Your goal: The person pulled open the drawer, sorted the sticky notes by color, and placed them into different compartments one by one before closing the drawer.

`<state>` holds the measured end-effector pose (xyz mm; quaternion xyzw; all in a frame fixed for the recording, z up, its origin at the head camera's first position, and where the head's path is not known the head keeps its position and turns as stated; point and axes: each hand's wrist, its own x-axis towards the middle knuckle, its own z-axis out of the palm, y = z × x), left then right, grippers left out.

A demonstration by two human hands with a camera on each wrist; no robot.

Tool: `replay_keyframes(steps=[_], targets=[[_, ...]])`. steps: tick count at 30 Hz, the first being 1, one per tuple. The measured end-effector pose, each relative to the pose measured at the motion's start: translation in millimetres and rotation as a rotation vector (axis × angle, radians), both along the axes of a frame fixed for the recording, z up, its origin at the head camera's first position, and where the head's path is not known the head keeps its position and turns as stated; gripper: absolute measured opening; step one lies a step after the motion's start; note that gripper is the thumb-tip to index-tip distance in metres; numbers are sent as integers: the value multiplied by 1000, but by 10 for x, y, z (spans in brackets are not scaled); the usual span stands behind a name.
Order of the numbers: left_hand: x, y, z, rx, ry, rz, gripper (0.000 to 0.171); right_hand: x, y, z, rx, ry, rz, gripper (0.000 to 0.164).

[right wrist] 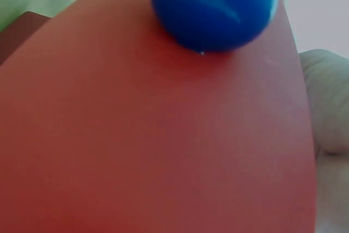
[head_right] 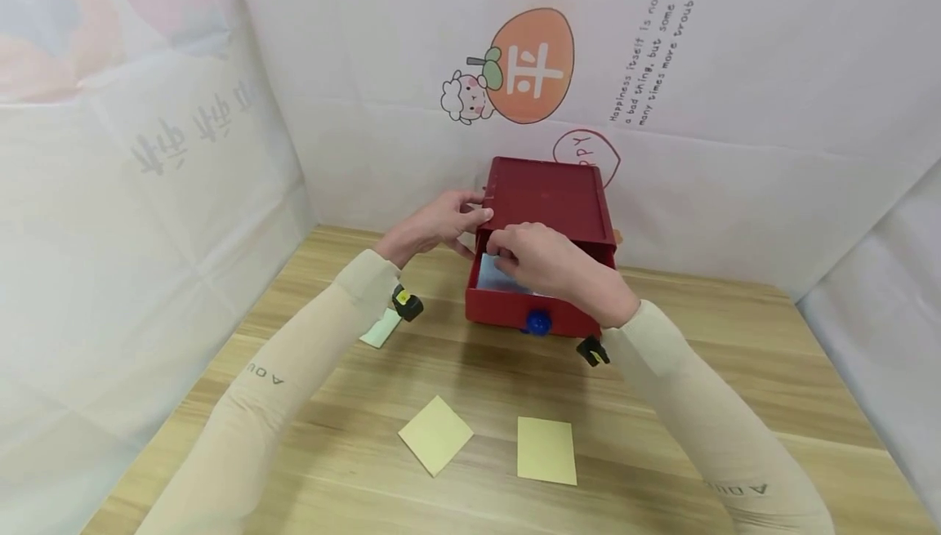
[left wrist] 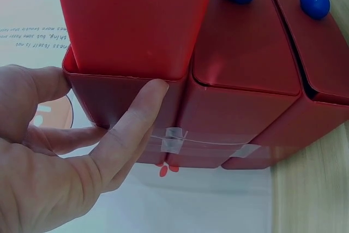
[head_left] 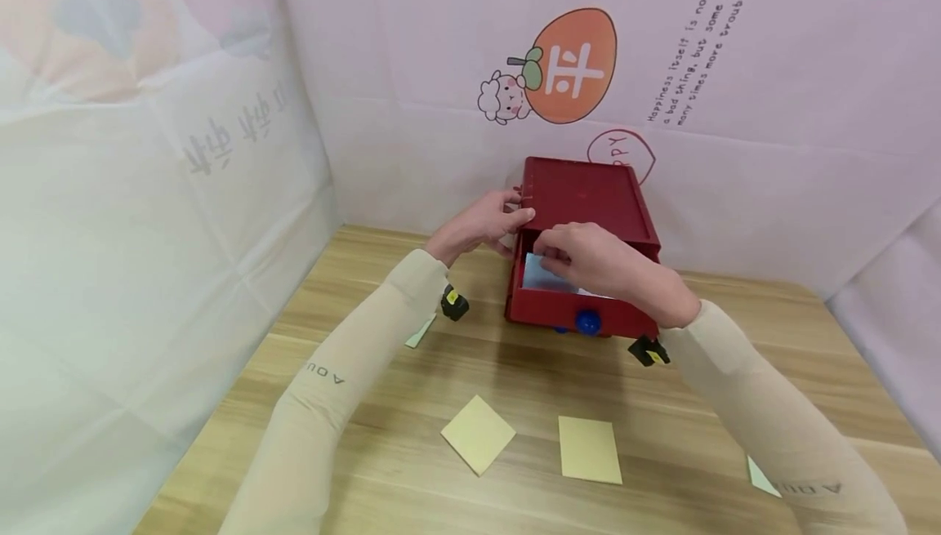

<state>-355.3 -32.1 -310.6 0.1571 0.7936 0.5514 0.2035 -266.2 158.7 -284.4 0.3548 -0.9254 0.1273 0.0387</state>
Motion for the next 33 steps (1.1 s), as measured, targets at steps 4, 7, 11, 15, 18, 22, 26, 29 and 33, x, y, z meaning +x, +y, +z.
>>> replay_keyframes(steps=[4,7,11,15,18,22,26,29,33], targets=[[0,-1,-8,12,-3,-5,58,33,53,-2,-4,31,-8,20],[3,2,-12,20,-7,-4,58,67,113,7,-18,72,-4,14],[9,5,-2,16,-1,1,60,114,184,12,-20,108,-9,8],[4,5,-6,2,6,11,62,196,227,2,-36,140,-25,7],[-4,5,-18,-6,4,10,62,276,255,-14,-49,181,-33,9],[-5,5,-15,-10,-3,9,63,379,295,-36,-69,269,-14,14],[-1,9,-12,-11,-7,12,63,460,331,-101,-116,383,39,21],[4,10,-10,-11,-7,13,63,507,351,-178,-152,469,92,27],[7,13,-9,-7,-10,14,64,582,366,-279,-187,549,133,29]])
